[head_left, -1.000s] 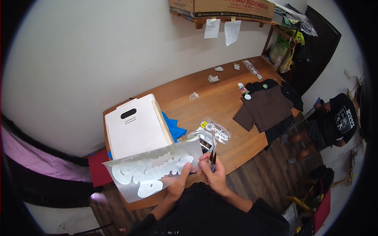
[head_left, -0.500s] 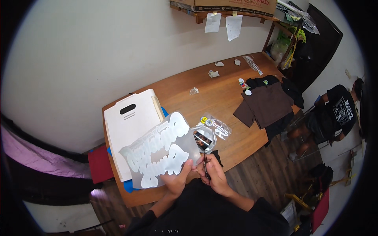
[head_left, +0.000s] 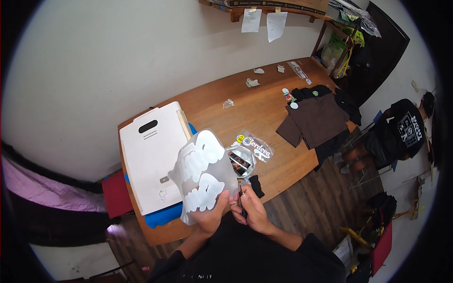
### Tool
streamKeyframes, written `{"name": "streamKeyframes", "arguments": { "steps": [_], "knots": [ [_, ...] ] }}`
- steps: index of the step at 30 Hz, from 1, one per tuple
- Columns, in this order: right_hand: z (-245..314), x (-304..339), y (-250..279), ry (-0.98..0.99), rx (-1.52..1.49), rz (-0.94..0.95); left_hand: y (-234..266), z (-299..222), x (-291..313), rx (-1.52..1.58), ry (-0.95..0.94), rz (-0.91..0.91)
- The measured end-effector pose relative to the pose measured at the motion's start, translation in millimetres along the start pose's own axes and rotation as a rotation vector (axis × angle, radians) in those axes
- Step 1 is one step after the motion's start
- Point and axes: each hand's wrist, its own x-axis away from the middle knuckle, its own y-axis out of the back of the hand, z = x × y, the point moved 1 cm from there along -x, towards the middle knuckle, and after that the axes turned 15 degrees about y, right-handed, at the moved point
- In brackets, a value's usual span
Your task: Manually weeding excess heat transfer vinyl from a printed design using a pick tool.
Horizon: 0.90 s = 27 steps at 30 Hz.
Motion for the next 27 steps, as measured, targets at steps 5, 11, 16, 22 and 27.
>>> {"name": "streamKeyframes", "arguments": {
  "steps": [5,11,16,22,27],
  "knots": [
    [-0.1,2.3,-1.5,-0.008,-0.093,-0.052,-0.2,1.2,1.5,-0.025,-0.005,0.004],
    [1.3,-0.3,-0.6,-0.023,-0.059,-0.029,-0.7,0.7,0.8,-0.05,-0.034,0.001],
    [0.1,-0.3,-0.2,-0.007,-0.075,-0.049,-1.8,-1.4,-0.8,-0.064,-0.042,-0.01],
    [-1.2,-0.8,2.3,-0.019,-0.048,-0.055,-1.1,-2.9,-0.7,-0.047,-0.046,0.002],
    [0.6,-1.7,-0.1,0.013,-0.048,-0.091,-0.6,-1.0,-1.7,-0.081,-0.048,0.001]
  ]
}}
